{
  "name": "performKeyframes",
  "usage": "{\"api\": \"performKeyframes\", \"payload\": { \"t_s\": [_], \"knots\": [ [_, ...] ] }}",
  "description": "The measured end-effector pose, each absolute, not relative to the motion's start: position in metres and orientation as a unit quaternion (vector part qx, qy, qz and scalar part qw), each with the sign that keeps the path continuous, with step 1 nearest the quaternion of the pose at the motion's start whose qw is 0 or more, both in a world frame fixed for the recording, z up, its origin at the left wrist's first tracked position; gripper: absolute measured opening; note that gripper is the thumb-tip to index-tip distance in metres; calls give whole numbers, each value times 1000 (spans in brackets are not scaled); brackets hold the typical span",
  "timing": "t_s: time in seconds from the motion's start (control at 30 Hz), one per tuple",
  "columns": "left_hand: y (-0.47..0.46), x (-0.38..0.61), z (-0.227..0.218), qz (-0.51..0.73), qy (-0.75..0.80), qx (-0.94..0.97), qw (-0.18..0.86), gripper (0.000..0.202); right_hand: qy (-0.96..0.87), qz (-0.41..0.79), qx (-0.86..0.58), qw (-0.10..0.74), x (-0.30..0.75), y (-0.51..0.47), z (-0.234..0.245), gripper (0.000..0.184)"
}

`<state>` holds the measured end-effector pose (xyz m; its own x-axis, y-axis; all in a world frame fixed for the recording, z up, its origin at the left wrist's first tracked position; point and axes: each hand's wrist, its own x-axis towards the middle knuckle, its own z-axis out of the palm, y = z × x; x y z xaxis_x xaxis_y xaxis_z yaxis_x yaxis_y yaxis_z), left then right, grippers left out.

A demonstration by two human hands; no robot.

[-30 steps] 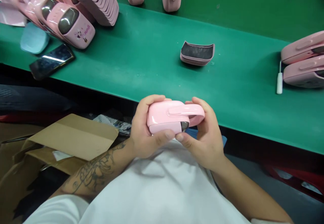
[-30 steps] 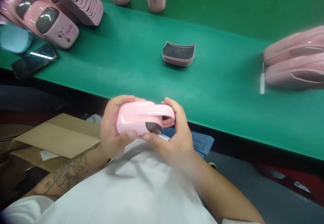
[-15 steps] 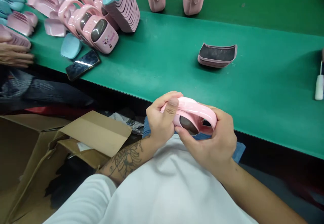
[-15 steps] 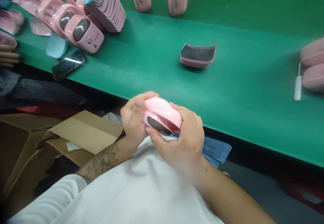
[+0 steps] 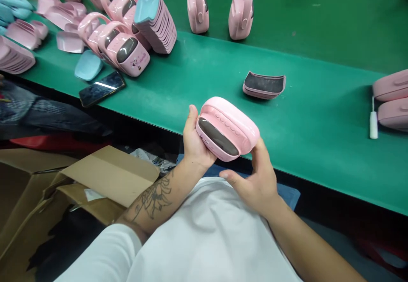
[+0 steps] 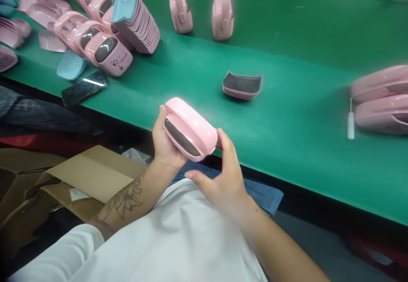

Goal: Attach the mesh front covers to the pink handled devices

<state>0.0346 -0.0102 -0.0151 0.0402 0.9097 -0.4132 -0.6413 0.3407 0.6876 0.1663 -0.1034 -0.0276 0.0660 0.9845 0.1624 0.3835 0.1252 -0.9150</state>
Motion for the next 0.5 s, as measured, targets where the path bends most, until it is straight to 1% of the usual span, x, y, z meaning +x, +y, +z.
{"api": "performKeyframes", "payload": {
  "t_s": [0.1,0.2,0.27,0.37,0.43,0.5],
  "knots": [
    [-16,38,-20,526,397,199,726,72,-604,280,-571,480,162,-98,-26,89],
    [-21,37,-27,529,418,243,698,72,-602,234,-569,510,165,-95,-28,76],
    [-22,34,-32,550,419,308,653,73,-600,228,-564,519,168,-95,-32,74],
    [-20,31,-41,581,406,421,566,76,-609,211,-559,521,171,-99,-41,80],
    [-20,33,-46,604,412,468,496,73,-608,196,-573,514,171,-102,-44,81],
    [-19,39,-47,624,415,499,435,67,-602,201,-599,488,174,-103,-45,78]
  ]
}}
